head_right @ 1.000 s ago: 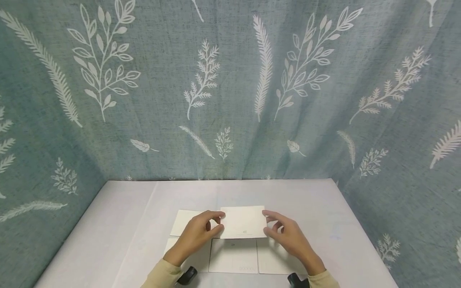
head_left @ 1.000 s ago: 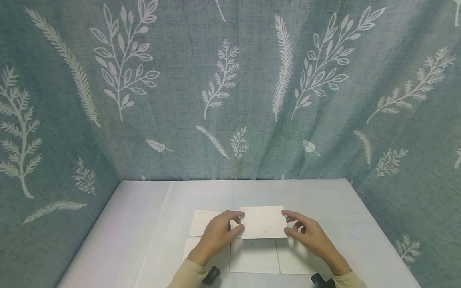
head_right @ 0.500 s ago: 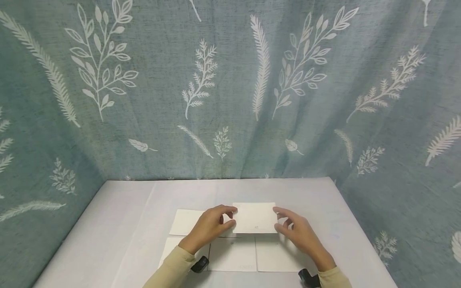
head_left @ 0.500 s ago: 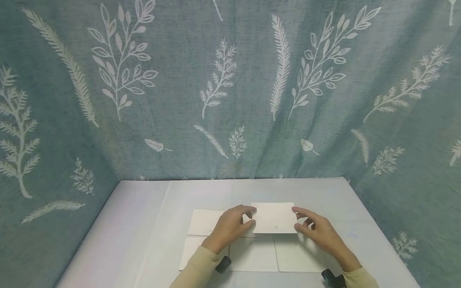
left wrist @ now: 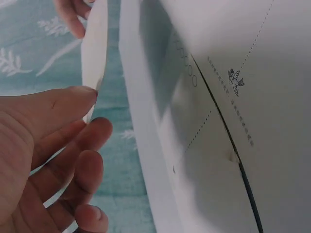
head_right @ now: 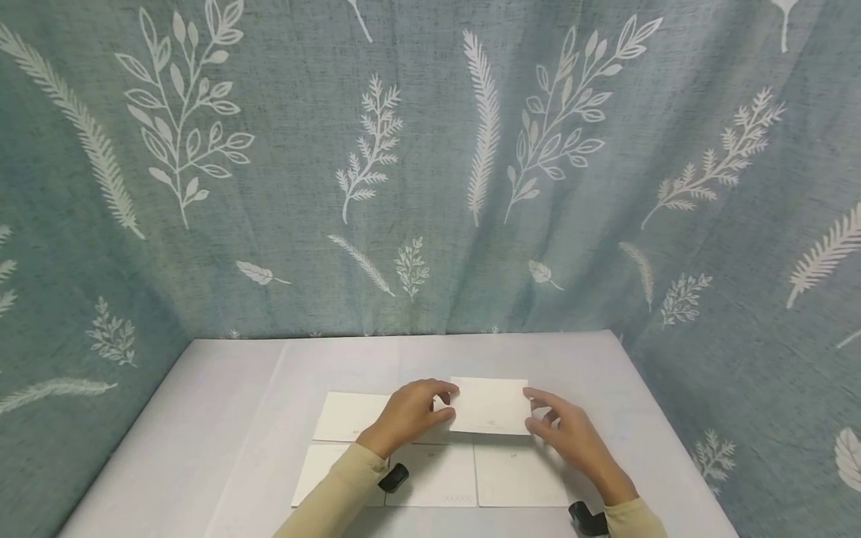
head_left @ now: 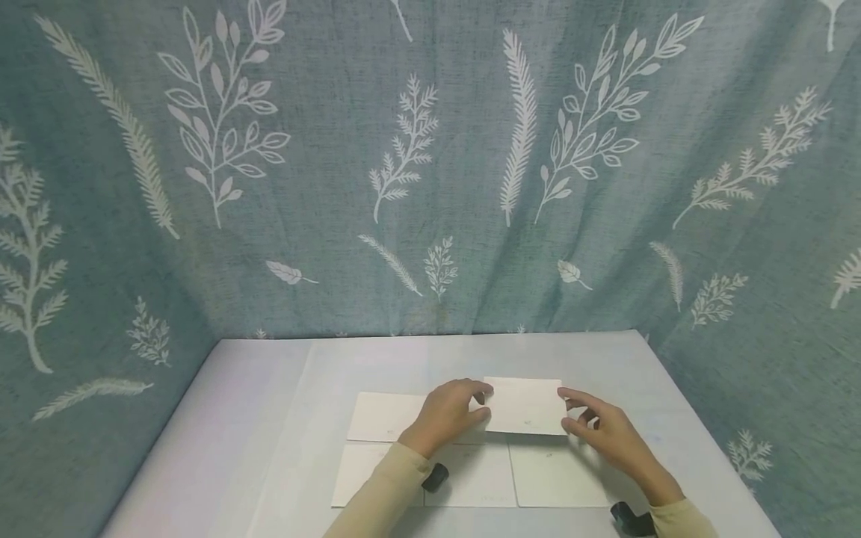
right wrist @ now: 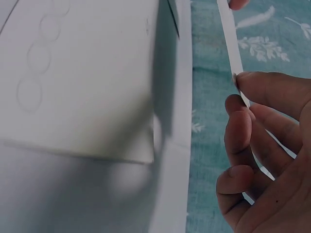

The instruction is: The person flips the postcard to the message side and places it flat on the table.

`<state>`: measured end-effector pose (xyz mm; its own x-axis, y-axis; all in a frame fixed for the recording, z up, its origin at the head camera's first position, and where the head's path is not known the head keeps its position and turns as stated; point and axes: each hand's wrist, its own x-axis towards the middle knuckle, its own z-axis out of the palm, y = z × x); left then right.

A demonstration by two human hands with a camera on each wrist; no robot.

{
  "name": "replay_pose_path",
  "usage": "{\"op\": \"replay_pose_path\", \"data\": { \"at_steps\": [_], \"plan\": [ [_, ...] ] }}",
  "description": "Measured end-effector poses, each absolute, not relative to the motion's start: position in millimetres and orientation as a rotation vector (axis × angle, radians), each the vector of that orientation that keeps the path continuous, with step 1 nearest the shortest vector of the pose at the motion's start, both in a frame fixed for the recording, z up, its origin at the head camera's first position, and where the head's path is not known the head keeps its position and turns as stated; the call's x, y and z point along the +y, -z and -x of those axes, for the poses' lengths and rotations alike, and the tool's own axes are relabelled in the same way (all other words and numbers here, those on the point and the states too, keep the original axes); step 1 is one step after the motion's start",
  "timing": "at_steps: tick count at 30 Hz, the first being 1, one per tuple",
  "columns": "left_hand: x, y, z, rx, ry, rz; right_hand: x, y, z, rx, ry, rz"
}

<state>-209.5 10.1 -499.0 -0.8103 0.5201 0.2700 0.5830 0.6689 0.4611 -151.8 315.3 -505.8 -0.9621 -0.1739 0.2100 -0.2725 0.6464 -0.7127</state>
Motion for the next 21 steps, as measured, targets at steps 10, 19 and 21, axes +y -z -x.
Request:
{"op": "replay_pose_path", "data": {
  "at_steps": [10,19,21],
  "plan": [
    [31,503,217,-2.734,0.679,0.980,333,506,155,-2.784,-1.145,-0.313],
    [49,510,216,-2.728,0.542,1.012,344,507,156,-2.858,-1.094,-0.239],
    [52,512,215,-2.725,0.510,1.016,346,507,156,-2.870,-1.091,-0.240]
  ]
}}
